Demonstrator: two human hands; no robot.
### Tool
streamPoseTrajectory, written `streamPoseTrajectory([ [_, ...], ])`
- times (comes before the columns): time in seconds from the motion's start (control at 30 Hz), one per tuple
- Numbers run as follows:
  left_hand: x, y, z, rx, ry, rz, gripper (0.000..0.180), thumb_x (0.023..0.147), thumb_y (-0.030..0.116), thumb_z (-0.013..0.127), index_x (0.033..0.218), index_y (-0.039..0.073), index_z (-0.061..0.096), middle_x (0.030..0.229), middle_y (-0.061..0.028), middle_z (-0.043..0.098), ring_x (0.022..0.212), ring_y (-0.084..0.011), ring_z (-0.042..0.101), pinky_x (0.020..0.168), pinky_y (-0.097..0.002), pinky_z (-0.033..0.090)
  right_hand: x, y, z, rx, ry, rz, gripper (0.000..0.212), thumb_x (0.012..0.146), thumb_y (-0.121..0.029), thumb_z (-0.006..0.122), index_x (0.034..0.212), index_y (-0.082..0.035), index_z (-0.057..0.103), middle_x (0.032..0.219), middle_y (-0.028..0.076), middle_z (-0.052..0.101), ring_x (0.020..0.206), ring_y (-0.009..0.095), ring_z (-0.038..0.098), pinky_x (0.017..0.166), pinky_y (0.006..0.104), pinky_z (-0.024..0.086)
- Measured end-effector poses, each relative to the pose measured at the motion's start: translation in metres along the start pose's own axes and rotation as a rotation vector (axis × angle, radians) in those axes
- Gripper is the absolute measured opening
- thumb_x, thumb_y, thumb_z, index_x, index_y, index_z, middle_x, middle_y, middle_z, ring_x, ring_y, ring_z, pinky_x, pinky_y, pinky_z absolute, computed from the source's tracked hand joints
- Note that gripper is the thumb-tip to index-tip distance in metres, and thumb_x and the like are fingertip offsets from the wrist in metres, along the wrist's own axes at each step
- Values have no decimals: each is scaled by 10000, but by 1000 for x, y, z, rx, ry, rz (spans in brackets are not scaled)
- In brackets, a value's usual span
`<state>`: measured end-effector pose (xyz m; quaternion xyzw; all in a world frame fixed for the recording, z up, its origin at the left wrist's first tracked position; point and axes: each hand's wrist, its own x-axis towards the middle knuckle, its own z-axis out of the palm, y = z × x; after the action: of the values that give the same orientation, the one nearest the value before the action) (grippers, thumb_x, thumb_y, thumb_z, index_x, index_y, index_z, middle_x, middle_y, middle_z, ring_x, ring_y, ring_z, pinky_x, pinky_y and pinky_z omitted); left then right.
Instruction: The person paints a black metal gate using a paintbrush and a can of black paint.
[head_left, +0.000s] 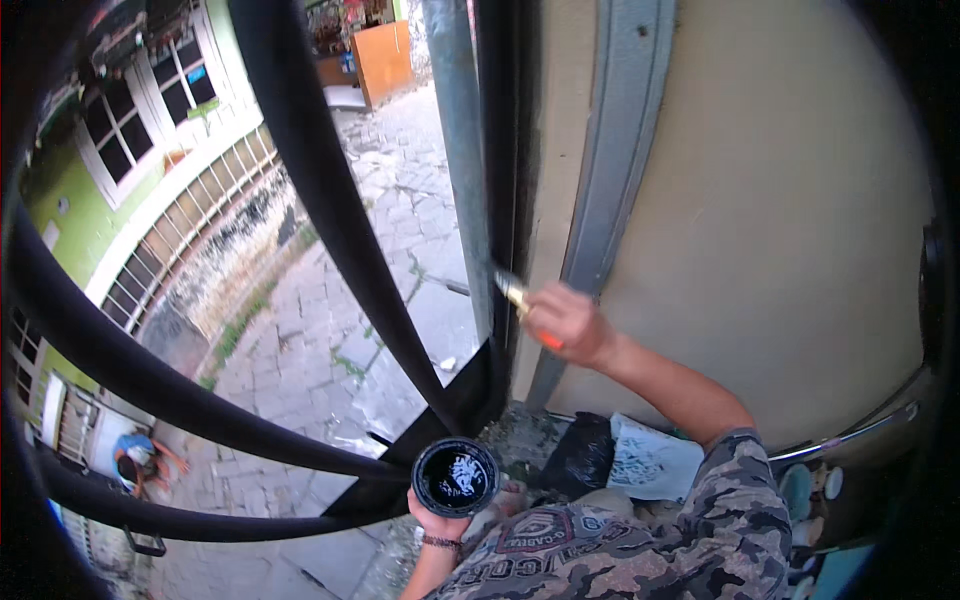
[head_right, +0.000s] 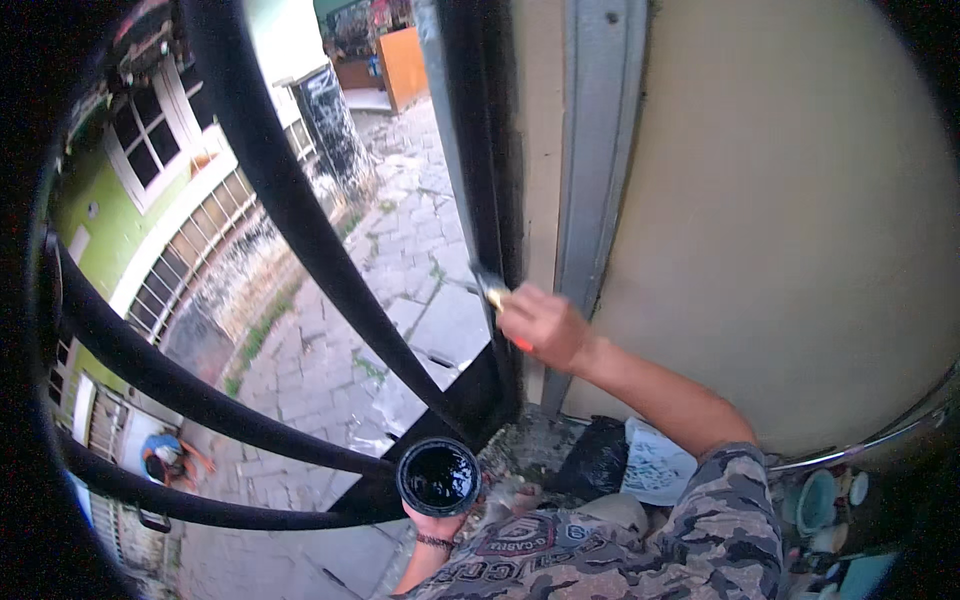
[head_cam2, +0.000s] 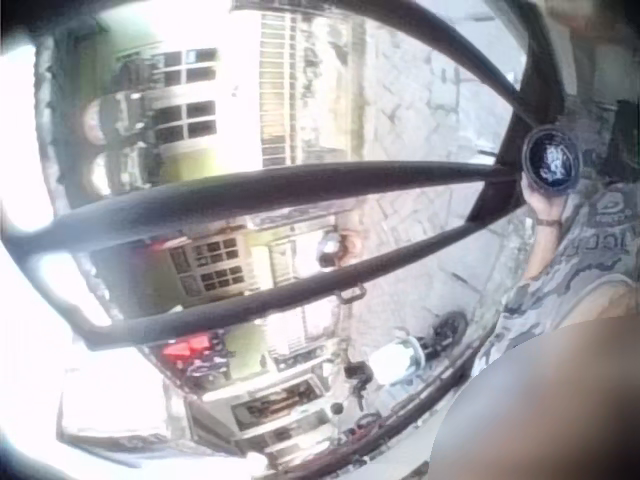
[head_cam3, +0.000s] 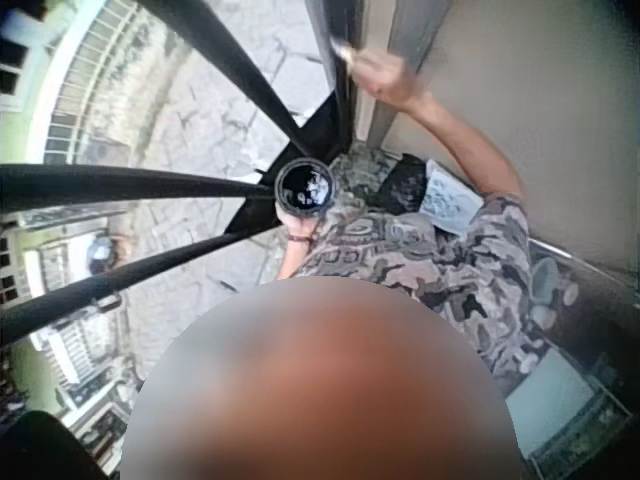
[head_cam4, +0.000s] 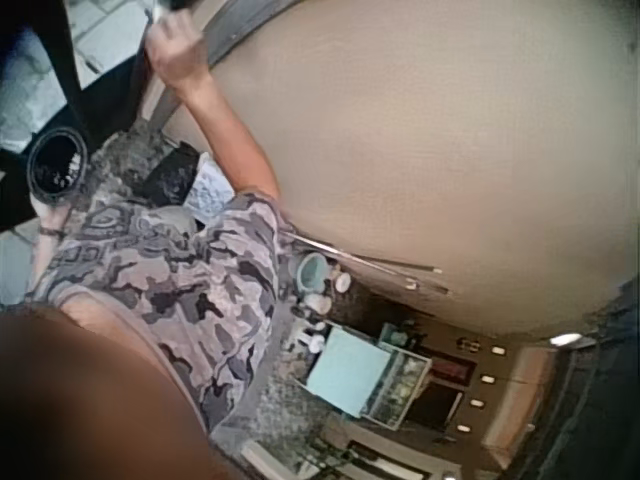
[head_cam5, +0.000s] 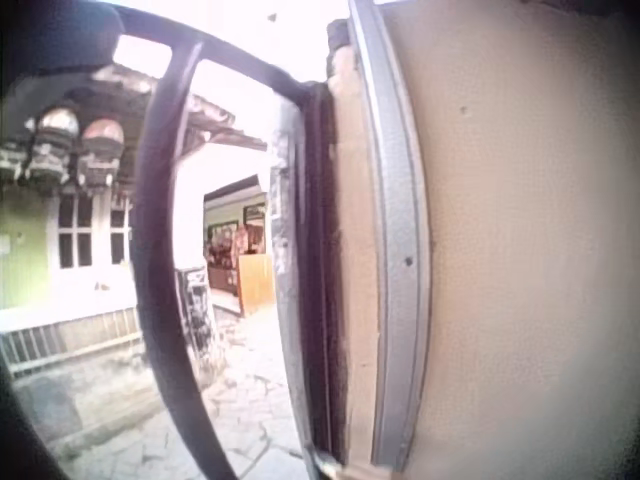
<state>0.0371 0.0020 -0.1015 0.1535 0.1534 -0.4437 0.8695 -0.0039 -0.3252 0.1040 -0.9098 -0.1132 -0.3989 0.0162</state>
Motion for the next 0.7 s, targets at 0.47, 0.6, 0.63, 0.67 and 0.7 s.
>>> streamPoseTrajectory([
  [0.47, 23, -15, 40, 256, -33, -61, 942, 791, 671, 529, 1406, -30, 393, 1368, -255, 482, 1186, -429, 501, 927, -534, 470, -137, -44, 66, 827, 639, 1273, 153, 783, -4, 741, 864, -5, 612, 816, 96, 645, 738, 220, 658, 673, 345, 539],
  [0.6, 41, -36, 52, 277, -14, -270, 783, 857, 471, 604, 1355, -97, 399, 1221, -187, 563, 1090, -328, 548, 853, -478, 486, -234, -54, 73, 1427, 922, 1836, 129, 830, -44, 708, 906, -16, 608, 876, 88, 652, 753, 198, 661, 737, 324, 568],
  [0.63, 46, -43, 61, 245, 23, -365, 711, 880, 422, 604, 1342, -86, 417, 1185, -167, 570, 1059, -314, 552, 845, -470, 484, -258, -59, 76, 1535, 970, 1907, 116, 841, -60, 697, 913, -17, 616, 896, 93, 651, 770, 199, 660, 750, 317, 568],
  [0.67, 46, -53, 72, 118, -46, -431, 637, 925, 393, 577, 1334, -70, 419, 1124, -129, 571, 1043, -293, 548, 845, -467, 474, -282, -64, 82, 1558, 1004, 1948, 116, 850, -76, 687, 924, -14, 622, 919, 100, 652, 803, 203, 658, 746, 321, 568],
  [0.7, 50, -58, 68, 127, -40, -403, 637, 925, 393, 577, 1334, -70, 419, 1124, -129, 571, 1043, -293, 548, 845, -467, 474, -302, -69, 88, 1587, 1036, 1985, 121, 860, -92, 677, 935, -11, 627, 941, 106, 653, 835, 206, 656, 742, 325, 568],
])
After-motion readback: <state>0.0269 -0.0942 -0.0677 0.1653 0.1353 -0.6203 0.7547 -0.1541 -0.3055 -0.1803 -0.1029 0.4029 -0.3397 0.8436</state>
